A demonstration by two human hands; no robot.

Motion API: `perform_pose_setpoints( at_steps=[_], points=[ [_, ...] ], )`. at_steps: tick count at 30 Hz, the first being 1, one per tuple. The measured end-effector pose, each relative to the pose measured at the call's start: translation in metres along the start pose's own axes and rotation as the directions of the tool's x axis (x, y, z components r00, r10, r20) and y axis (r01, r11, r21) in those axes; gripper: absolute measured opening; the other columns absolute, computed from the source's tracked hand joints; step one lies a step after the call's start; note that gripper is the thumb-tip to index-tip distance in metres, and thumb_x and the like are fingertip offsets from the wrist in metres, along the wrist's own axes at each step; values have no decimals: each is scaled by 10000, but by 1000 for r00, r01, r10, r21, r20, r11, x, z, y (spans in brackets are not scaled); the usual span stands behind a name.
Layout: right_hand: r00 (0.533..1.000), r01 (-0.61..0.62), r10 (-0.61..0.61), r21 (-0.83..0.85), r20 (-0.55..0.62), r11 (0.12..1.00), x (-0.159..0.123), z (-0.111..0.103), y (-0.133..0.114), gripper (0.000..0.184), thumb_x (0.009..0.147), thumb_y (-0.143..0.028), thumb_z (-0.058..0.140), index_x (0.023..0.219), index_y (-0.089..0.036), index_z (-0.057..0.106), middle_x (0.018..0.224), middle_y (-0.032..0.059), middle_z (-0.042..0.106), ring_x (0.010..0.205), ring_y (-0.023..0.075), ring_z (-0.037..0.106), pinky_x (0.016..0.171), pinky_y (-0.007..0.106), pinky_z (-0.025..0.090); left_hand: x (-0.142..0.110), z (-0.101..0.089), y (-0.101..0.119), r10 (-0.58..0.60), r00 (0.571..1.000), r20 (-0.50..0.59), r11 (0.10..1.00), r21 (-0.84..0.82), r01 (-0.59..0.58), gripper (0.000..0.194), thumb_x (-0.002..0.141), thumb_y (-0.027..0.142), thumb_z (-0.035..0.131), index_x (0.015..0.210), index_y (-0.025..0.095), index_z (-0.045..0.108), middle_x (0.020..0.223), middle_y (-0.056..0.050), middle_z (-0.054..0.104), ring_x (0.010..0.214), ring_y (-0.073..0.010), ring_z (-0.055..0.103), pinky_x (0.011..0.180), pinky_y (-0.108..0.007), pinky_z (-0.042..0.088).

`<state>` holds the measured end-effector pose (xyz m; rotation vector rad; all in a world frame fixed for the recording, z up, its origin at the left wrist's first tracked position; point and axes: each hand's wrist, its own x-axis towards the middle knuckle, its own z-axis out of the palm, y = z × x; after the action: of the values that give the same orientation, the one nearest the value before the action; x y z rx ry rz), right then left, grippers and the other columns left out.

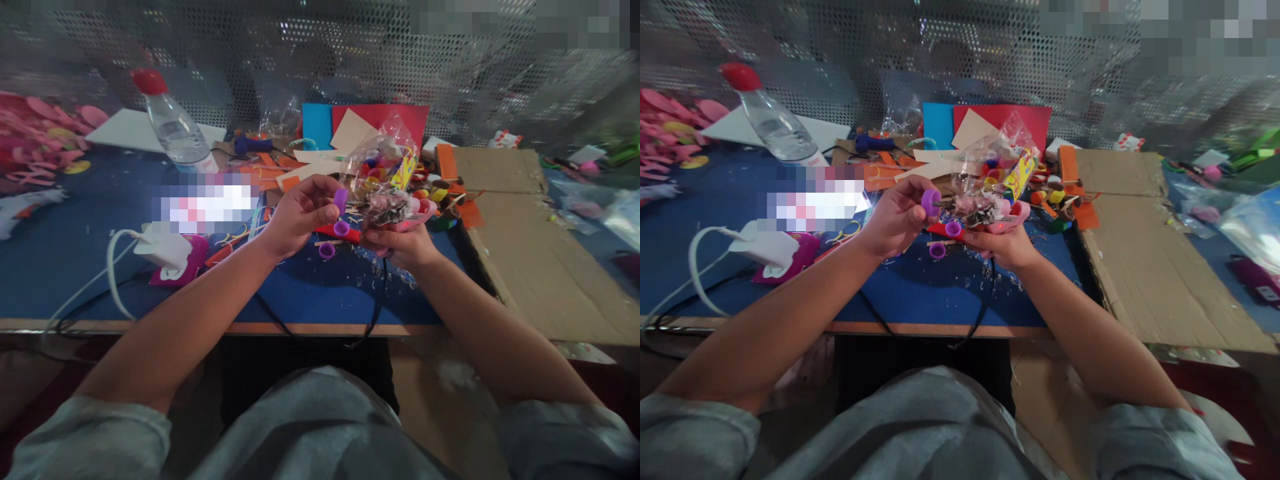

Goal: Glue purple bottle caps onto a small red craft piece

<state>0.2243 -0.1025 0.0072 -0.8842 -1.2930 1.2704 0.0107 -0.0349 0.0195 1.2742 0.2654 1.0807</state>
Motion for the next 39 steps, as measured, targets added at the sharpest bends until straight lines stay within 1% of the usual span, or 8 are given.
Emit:
perform_pose_setpoints(
  at_steps=[6,12,17,22,26,29,34,39],
  points=[
    [1000,-13,13,-5,26,1000,0,2,-4,542,626,-538,1042,860,-257,642,632,-61,552,478,97,399,438,281,298,0,0,0,1,1000,0,1000,-4,-1,570,634,577,1049,947,211,744,860,26,657,695,-60,606,642,-194,515],
    [1000,-10,10,5,21,1000,0,2,-2,515,636,-525,1043,823,-245,652,614,-58,548,463,89,385,435,280,275,0,0,0,4,1000,-1,1000,1,-4,574,648,588,1039,951,206,738,855,23,657,702,-63,608,645,-195,523],
    [1000,-23,23,-51,4,998,0,-2,0,535,633,-562,1034,792,-246,633,614,-50,557,477,105,421,429,288,309,1,0,0,8,1000,4,1000,-4,-8,583,640,574,1050,959,201,736,852,19,664,706,-66,605,644,-200,521],
    [1000,-7,8,-52,13,999,1,0,-2,533,625,-546,1038,802,-251,632,632,-46,573,486,104,421,439,296,337,1,0,1,22,1000,10,1000,6,-22,596,649,587,1040,964,194,723,862,12,664,728,-82,628,653,-223,523],
    [1000,-1,2,-34,27,999,0,2,-3,534,634,-544,1039,814,-259,624,597,-63,533,463,95,384,421,286,296,0,1,2,13,1000,7,1000,5,-13,592,654,584,1037,961,192,717,860,11,662,746,-91,639,667,-232,525],
    [1000,-17,18,-35,25,999,0,1,-2,548,633,-548,1043,872,-265,639,608,-69,527,463,93,382,416,281,276,0,1,2,10,1000,4,1000,-8,-10,594,650,574,1043,964,191,716,866,14,659,724,-81,629,661,-229,521],
    [999,-33,34,-28,14,999,-1,0,-1,544,617,-551,1051,867,-257,668,603,-69,525,452,88,376,414,281,250,0,-1,1,0,1000,21,1000,-29,1,587,667,563,1041,993,197,717,866,18,655,685,-72,606,652,-231,524],
    [999,-40,41,-30,4,999,0,-1,2,566,600,-559,1055,874,-249,669,619,-63,553,465,86,382,430,281,257,0,-3,1,-2,1000,28,1000,-26,3,578,680,562,1035,999,199,717,875,14,671,706,-73,614,678,-223,538]
  ],
)
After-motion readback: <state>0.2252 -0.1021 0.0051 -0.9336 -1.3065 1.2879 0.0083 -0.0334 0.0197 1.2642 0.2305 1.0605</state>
